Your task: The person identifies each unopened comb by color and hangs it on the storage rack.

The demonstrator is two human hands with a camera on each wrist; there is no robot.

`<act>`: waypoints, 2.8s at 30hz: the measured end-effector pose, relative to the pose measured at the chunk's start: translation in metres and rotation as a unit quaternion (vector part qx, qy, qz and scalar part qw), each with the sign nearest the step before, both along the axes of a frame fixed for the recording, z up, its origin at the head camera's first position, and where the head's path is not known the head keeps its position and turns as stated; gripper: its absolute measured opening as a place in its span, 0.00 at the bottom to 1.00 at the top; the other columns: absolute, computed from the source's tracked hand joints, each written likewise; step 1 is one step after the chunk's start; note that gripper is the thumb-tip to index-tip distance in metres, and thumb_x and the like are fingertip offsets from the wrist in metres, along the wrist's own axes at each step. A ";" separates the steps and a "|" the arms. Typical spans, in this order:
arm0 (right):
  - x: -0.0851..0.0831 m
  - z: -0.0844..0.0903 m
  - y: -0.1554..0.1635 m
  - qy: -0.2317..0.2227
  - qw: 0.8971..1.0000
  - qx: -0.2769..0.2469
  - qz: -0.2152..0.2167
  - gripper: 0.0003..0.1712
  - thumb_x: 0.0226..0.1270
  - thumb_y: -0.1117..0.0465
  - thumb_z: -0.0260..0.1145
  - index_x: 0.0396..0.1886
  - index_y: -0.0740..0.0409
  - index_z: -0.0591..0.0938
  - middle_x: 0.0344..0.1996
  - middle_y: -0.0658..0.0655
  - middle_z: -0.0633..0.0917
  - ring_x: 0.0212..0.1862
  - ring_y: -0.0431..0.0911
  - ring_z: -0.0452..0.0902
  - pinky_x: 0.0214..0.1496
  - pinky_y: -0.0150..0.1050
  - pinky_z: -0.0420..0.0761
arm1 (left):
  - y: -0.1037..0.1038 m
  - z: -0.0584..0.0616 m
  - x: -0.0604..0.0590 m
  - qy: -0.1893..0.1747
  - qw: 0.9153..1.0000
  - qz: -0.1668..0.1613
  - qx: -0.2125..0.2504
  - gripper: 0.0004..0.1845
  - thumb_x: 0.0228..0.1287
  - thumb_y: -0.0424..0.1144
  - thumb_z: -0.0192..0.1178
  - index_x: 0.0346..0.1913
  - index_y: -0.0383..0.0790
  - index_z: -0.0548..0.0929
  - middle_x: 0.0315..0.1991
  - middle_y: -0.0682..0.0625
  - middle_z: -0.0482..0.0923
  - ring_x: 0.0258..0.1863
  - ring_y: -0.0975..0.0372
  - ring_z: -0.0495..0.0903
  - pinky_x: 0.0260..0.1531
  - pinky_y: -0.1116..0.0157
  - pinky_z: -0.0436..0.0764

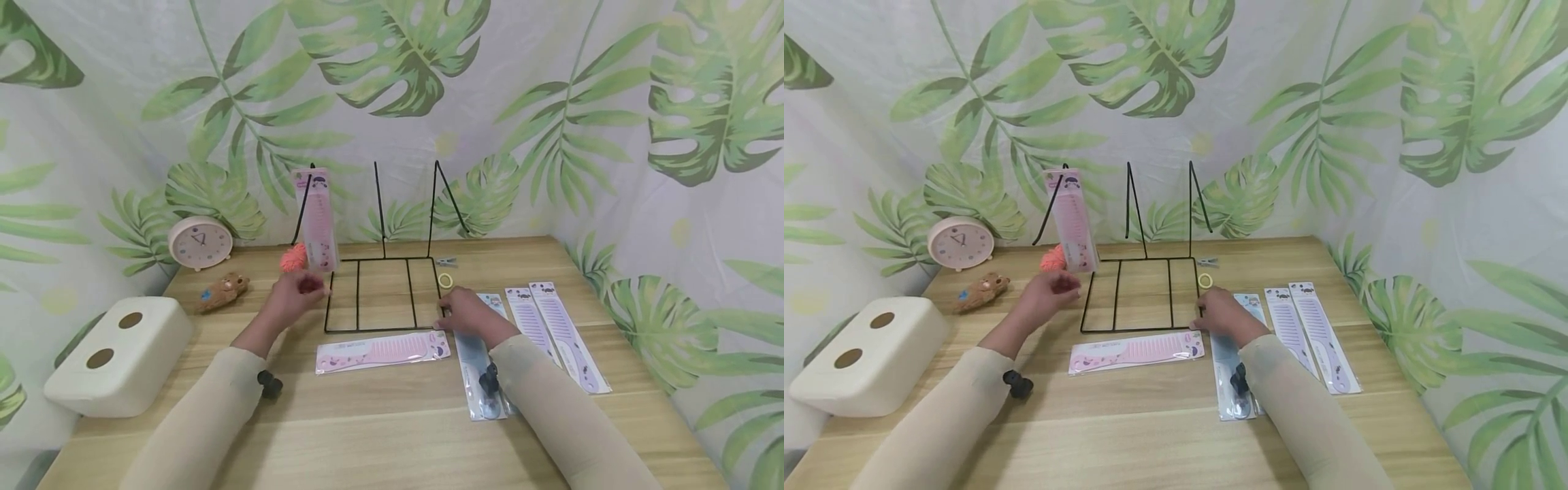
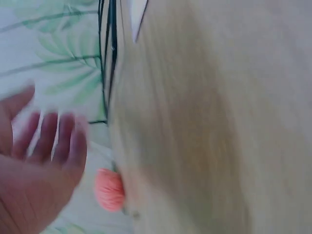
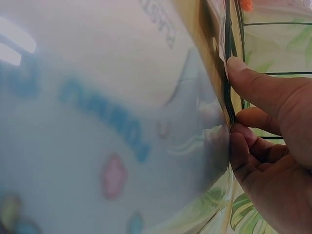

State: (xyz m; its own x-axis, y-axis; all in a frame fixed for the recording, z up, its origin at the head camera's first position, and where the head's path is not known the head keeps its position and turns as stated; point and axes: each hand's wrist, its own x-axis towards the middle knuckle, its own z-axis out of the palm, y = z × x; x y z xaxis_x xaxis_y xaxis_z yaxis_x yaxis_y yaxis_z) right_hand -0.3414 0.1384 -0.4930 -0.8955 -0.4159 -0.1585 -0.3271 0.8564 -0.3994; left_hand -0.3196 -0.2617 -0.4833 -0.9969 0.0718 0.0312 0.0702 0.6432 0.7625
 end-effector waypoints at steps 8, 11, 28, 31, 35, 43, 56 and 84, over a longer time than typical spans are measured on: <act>0.000 0.001 0.000 -0.002 1.000 -0.001 -0.005 0.16 0.70 0.53 0.80 0.50 0.57 0.91 0.32 0.52 0.82 0.37 0.47 0.75 0.38 0.41 0.74 | 0.050 0.013 0.043 -0.054 0.969 -0.219 -0.103 0.31 0.63 0.45 0.81 0.67 0.42 0.84 0.63 0.46 0.85 0.64 0.52 0.82 0.68 0.46 0.82; 0.000 0.001 -0.001 -0.004 1.000 -0.003 -0.002 0.15 0.70 0.53 0.80 0.49 0.57 0.91 0.31 0.52 0.81 0.36 0.47 0.75 0.37 0.41 0.74 | 0.066 0.010 0.053 -0.051 0.958 -0.236 -0.153 0.30 0.60 0.44 0.84 0.63 0.43 0.86 0.61 0.49 0.86 0.62 0.54 0.82 0.68 0.47 0.81; -0.001 0.000 -0.001 0.003 1.000 0.000 0.011 0.19 0.70 0.52 0.80 0.52 0.58 0.91 0.34 0.52 0.83 0.38 0.48 0.75 0.39 0.42 0.74 | 0.076 0.002 0.065 -0.034 0.940 -0.234 -0.245 0.27 0.56 0.36 0.85 0.59 0.43 0.88 0.55 0.49 0.85 0.52 0.58 0.81 0.63 0.52 0.84; 0.000 0.000 -0.001 0.004 1.000 0.002 0.015 0.17 0.70 0.52 0.80 0.50 0.58 0.90 0.34 0.54 0.83 0.38 0.48 0.75 0.39 0.42 0.75 | 0.073 0.002 0.066 -0.042 0.939 -0.234 -0.249 0.29 0.55 0.36 0.85 0.61 0.44 0.87 0.55 0.50 0.85 0.51 0.59 0.81 0.63 0.52 0.83; 0.000 0.001 -0.001 0.002 1.000 0.000 0.007 0.21 0.70 0.51 0.80 0.55 0.59 0.90 0.38 0.54 0.86 0.39 0.47 0.76 0.41 0.42 0.76 | 0.070 0.004 0.067 -0.053 0.936 -0.243 -0.250 0.30 0.55 0.34 0.84 0.62 0.43 0.86 0.56 0.50 0.85 0.52 0.59 0.80 0.64 0.51 0.83; 0.003 0.001 -0.001 -0.006 1.000 -0.004 -0.004 0.26 0.70 0.52 0.80 0.62 0.61 0.89 0.49 0.58 0.90 0.43 0.48 0.78 0.48 0.46 0.82 | 0.066 0.004 0.072 -0.069 0.931 -0.258 -0.249 0.33 0.55 0.30 0.83 0.64 0.44 0.85 0.58 0.52 0.84 0.56 0.58 0.79 0.67 0.50 0.81; 0.004 0.003 0.000 -0.004 1.000 -0.011 0.007 0.16 0.70 0.53 0.80 0.45 0.60 0.89 0.29 0.53 0.78 0.34 0.47 0.72 0.35 0.40 0.71 | 0.065 0.005 0.078 -0.085 0.928 -0.265 -0.248 0.34 0.55 0.30 0.83 0.65 0.49 0.84 0.56 0.56 0.82 0.55 0.60 0.76 0.63 0.52 0.81; -0.002 -0.002 0.002 0.025 0.999 -0.017 0.033 0.07 0.70 0.58 0.78 0.37 0.55 0.89 0.28 0.51 0.81 0.32 0.46 0.73 0.35 0.39 0.74 | 0.039 0.025 0.084 -0.019 0.950 -0.294 -0.099 0.23 0.82 0.28 0.55 0.69 0.57 0.75 0.56 0.49 0.86 0.52 0.58 0.83 0.54 0.52 0.85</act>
